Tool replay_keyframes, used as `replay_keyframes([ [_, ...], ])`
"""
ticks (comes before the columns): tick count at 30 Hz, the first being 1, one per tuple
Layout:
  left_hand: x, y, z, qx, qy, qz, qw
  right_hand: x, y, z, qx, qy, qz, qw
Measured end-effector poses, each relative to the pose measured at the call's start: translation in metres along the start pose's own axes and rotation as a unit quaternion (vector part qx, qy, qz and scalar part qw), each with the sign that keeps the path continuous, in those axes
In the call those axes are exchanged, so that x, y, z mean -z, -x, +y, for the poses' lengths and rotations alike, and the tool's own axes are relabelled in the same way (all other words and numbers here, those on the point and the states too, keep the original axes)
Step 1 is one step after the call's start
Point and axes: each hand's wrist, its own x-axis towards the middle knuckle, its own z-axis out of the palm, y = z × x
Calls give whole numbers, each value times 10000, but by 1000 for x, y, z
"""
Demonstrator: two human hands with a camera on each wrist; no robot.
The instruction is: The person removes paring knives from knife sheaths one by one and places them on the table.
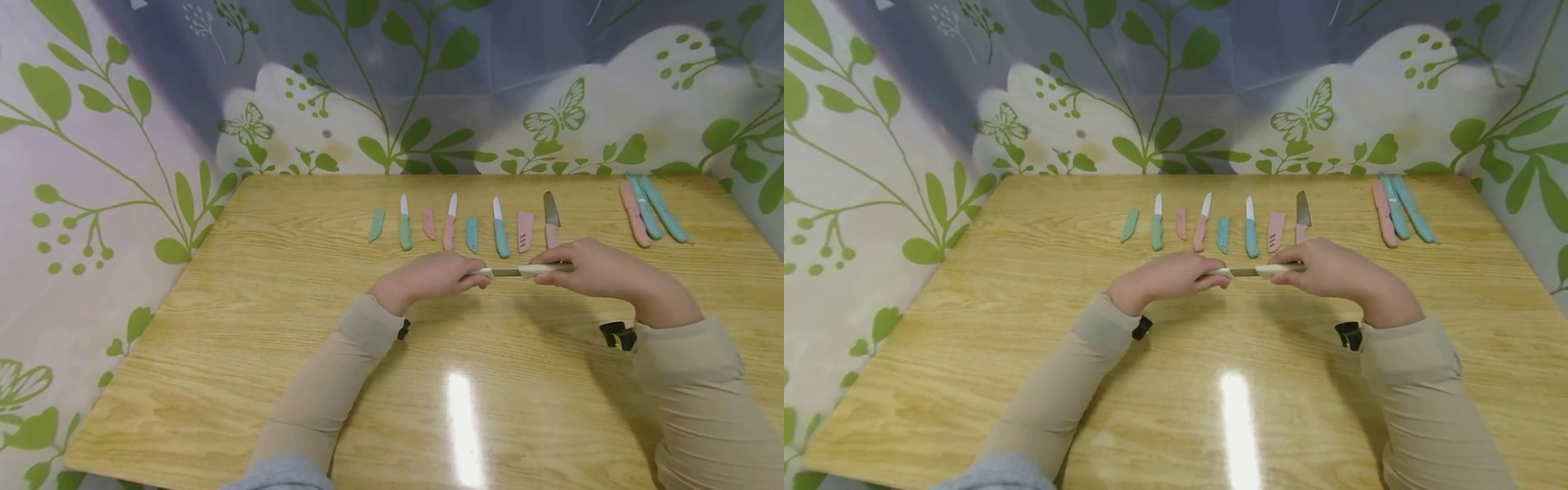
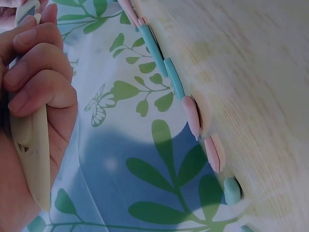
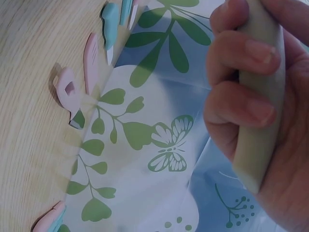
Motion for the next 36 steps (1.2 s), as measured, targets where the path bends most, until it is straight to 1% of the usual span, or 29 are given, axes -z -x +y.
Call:
replay_keyframes([
  [6,2,2,1,28,96,-33,9999,1,1,1,-10,-27,-17,10000],
  [23,2,2,-1,75,97,-40,9999,3,3,4,-179,-143,-76,9997],
  [36,3,2,0,71,146,-59,9999,4,5,9,-161,-128,-43,9998],
])
